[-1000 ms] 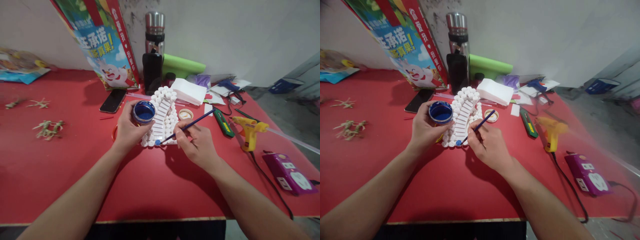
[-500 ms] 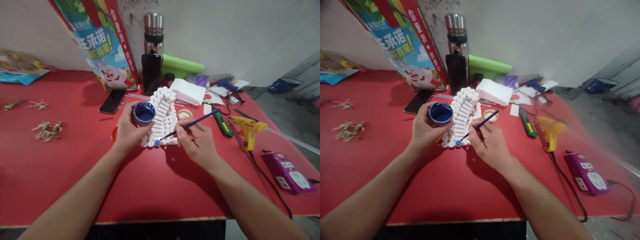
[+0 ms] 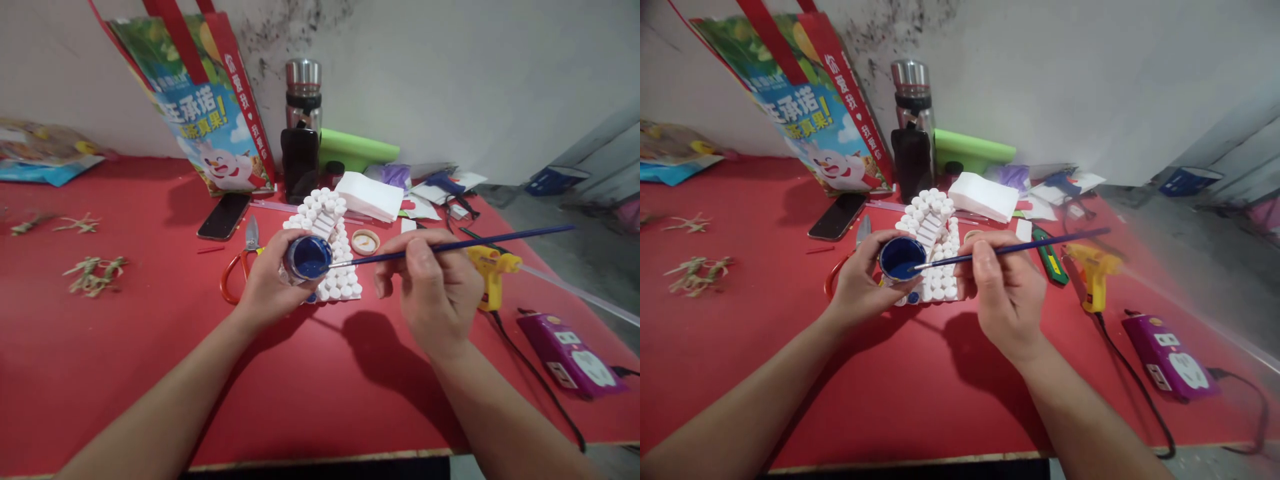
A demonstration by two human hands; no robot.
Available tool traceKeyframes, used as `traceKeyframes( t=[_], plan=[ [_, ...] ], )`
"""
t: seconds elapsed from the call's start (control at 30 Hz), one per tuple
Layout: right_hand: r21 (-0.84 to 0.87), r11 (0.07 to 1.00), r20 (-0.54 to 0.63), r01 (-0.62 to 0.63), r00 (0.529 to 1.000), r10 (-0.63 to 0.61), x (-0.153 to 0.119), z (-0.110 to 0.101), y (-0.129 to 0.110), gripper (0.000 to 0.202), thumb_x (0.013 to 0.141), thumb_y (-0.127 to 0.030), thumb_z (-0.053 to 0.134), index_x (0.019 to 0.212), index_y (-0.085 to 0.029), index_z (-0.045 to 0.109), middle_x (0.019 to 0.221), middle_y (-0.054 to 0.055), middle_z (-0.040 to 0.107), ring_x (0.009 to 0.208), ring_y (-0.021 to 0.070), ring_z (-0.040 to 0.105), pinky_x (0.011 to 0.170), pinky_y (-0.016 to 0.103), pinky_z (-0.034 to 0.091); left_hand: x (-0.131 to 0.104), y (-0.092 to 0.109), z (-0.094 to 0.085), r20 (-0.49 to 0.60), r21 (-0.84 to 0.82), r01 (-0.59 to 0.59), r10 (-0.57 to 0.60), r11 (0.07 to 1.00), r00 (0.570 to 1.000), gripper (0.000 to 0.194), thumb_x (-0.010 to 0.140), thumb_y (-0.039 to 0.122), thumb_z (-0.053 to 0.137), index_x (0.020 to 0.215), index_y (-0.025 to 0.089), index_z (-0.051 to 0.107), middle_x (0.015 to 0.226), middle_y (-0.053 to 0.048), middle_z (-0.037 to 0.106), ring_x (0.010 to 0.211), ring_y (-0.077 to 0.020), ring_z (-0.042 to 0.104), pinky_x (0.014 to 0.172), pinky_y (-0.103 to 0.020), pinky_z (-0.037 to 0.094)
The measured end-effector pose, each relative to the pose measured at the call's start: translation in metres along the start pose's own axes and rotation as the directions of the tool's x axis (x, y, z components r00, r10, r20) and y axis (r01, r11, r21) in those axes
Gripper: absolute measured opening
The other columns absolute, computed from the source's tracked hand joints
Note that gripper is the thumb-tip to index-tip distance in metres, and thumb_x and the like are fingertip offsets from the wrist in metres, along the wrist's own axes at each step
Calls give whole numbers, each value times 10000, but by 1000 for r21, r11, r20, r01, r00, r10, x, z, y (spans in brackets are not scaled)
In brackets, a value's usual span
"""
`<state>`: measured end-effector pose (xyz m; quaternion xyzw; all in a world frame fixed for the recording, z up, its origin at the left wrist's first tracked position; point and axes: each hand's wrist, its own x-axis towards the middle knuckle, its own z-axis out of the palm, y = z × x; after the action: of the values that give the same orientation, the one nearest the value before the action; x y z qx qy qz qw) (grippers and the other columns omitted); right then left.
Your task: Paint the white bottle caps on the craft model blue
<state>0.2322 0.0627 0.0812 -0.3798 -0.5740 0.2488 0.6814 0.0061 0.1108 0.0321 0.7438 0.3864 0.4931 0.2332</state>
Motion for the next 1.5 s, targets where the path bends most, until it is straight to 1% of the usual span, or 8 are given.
traceKeyframes(
  t=[0.2,0.33,0.53,0.63,0.9,1.1,1.37,1.5],
  plan=[
    [-184,964,153,192,974,-165,-2,-2,2,229,1201,-239,598,1001,-239,709,742,-51,644,575,106,673,556,264,527,-1,3,2,115,36,-114,109,993,987,503,916,242,866,1383,257,680,1357,-120,822,1252,-327,809,1122,-483,655],
    [-233,951,183,202,970,-161,-2,-5,6,234,1204,-254,579,997,-250,688,755,-44,639,585,119,641,563,280,511,-3,1,4,122,27,-176,171,984,978,535,918,236,878,1409,265,664,1379,-136,818,1280,-342,803,1131,-502,645],
    [-290,939,219,184,968,-122,-4,-4,7,244,1202,-282,567,985,-268,676,739,-32,674,584,145,660,550,302,513,-2,3,3,126,44,-122,116,992,985,523,910,264,888,1388,273,675,1366,-129,823,1262,-349,806,1115,-512,650],
    [-293,937,230,189,965,-122,-4,-3,7,236,1198,-275,572,987,-271,677,718,-37,671,565,144,656,536,302,505,-1,3,2,132,33,-140,134,990,982,506,915,267,884,1375,276,672,1343,-124,826,1236,-341,808,1094,-501,654],
    [-240,954,177,177,975,-137,-5,-3,7,232,1202,-286,598,1000,-253,708,705,-51,656,514,118,626,517,275,503,-1,2,3,132,31,-128,123,991,984,522,903,266,886,1381,281,679,1366,-129,824,1265,-358,805,1128,-526,643],
    [-136,989,86,65,995,-54,0,-2,5,287,1196,-355,642,942,-238,708,660,-65,633,449,102,613,454,248,492,-1,0,2,103,58,-144,138,988,985,513,914,247,875,1387,266,676,1349,-136,822,1244,-351,810,1089,-505,649],
    [-165,983,140,85,988,-62,0,-2,5,318,1191,-409,644,920,-251,698,611,-66,625,434,117,607,438,257,506,0,-1,-1,91,86,-143,135,986,987,525,890,205,854,1381,262,679,1369,-136,819,1285,-358,796,1140,-524,641],
    [-150,986,101,74,993,-59,1,-3,4,315,1197,-410,641,936,-247,707,622,-63,619,449,119,625,451,257,522,0,-3,-2,83,103,-121,113,987,990,555,860,188,858,1381,268,684,1373,-135,818,1295,-367,791,1145,-541,641]
  ],
)
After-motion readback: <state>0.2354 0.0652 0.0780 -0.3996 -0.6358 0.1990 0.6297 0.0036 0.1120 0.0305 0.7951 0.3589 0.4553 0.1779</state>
